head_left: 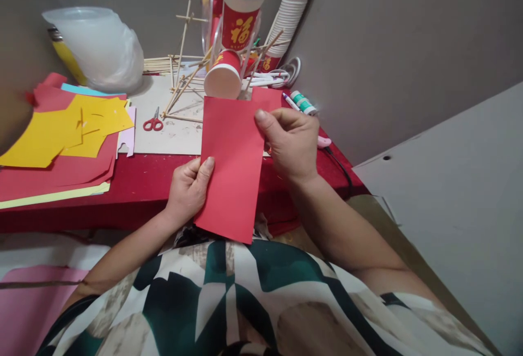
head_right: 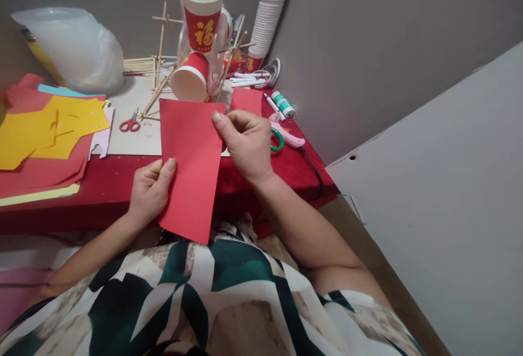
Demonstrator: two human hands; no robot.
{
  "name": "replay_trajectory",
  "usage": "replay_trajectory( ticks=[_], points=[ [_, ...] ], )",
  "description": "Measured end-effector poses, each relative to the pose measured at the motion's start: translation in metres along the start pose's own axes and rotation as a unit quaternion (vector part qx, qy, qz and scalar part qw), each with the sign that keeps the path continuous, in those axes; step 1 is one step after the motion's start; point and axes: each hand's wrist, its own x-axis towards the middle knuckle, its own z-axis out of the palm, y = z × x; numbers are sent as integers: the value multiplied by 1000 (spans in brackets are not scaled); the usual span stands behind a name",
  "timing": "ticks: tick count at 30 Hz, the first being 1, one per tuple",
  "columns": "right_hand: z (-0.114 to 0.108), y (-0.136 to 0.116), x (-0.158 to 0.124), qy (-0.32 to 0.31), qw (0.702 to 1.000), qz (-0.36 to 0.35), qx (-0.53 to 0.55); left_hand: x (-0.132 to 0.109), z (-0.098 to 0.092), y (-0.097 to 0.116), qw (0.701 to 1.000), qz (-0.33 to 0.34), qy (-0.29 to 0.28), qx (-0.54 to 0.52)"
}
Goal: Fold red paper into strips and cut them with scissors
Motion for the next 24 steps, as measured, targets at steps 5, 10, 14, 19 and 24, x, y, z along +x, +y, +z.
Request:
replay_trajectory(
  ticks=[5, 10, 14, 19, 24],
  points=[
    [-8, 2, 23, 80, 995, 27, 46, -1, -1, 3, 998, -53, -6, -17],
    [-12, 2, 4, 19, 995, 90, 48, 0, -1, 4, 997, -68, 22, -40],
    [-8, -3, -29, -85, 990, 103, 42, -1, -1, 1, 997, -63, 28, -26],
    [-5, -10, -45, -118, 990, 71, 17, -3, -1, 0, 997, -70, 26, -29],
    [-5, -8, -53, -138, 985, 103, 28, -3, -1, 1, 996, -71, 27, -54]
  ],
)
